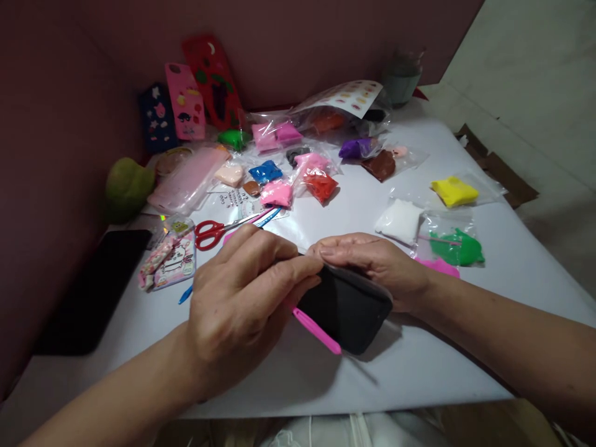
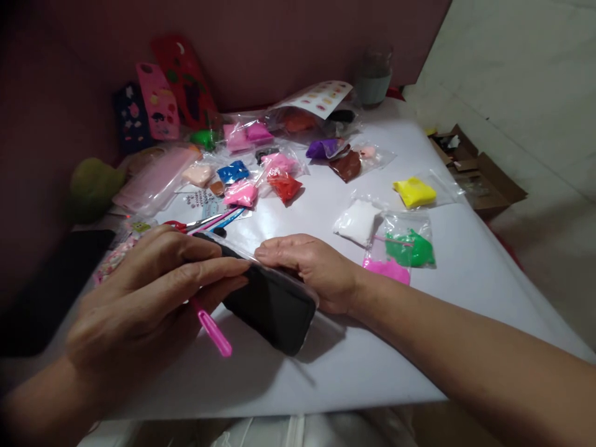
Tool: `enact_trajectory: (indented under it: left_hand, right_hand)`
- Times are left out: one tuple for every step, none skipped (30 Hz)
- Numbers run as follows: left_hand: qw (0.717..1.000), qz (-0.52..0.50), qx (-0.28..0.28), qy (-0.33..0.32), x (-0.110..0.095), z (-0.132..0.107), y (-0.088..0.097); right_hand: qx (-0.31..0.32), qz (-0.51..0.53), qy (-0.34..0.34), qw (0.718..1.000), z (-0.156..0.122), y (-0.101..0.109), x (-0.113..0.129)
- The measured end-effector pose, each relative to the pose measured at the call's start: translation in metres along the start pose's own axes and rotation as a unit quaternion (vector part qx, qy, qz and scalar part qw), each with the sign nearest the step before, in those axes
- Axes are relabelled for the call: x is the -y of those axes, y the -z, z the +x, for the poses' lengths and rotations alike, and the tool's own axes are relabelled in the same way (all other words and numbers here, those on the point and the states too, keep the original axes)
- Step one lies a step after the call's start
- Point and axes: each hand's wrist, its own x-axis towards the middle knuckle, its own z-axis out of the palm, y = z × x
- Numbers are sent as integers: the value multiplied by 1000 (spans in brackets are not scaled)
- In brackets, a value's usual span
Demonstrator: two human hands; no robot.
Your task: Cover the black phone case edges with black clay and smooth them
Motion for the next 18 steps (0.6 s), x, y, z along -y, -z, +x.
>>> enact_trajectory:
  left_hand:
    - [1000, 3, -2, -1, 0, -1, -1]
    - [1000, 4, -5, -4, 0, -1, -2]
    - [1000, 5, -9, -9, 0, -2, -4]
    - [1000, 6, -12, -12, 0, -2, -5]
    - [1000, 6, -11, -12, -1, -3, -6]
    - [1000, 7, -11, -10, -1, -3, -6]
    - [1000, 8, -11, -8, -2, -3, -7]
    - [1000, 11, -13, -7, -2, -3, -8]
    - [1000, 13, -10, -8, -2, -3, -8]
    - [1000, 16, -11, -12, -2, -3, -9]
    - [1000, 18, -11, -16, -2, -3, -9]
    - [1000, 21, -13, -18, -1, -3, -10]
    - [999, 23, -15, -20, -1, -3, -10]
    - [999, 24, -17, -22, -1, -2, -10]
    - [999, 23, -21, -24, -1, -2, -10]
    - [999, 20, -21, -25, -1, -2, -10]
    - [999, 16, -18, -24, -1, -2, -10]
    - [999, 11, -16, -26, -2, -2, -9]
  right_hand:
    - [-2, 4, -3, 1000, 0, 0, 0]
    - [-2, 7, -4, 1000, 0, 0, 0]
    - [-2, 9, -2, 1000, 0, 0, 0]
    - [-1, 12, 0, 1000, 0, 0, -1]
    - [2, 13, 1, 1000, 0, 0, -1]
    - [6, 12, 4, 1000, 0, 1, -2]
    - [11, 8, 6, 1000, 0, 1, -3]
    - [15, 3, 10, 1000, 0, 1, -3]
    - [17, -2, 11, 1000, 0, 1, -3]
    - [19, -7, 11, 1000, 0, 1, -3]
    - [18, -9, 10, 1000, 0, 0, -3]
    - [16, -10, 10, 1000, 0, 0, -3]
    - [14, -11, 10, 1000, 0, 0, -3]
    - [14, -10, 11, 1000, 0, -1, -3]
    - [15, -10, 13, 1000, 0, -1, -3]
    - [17, -9, 16, 1000, 0, -1, -4]
    - [18, -8, 20, 1000, 0, 0, -4]
    - [20, -9, 22, 1000, 0, 0, -4]
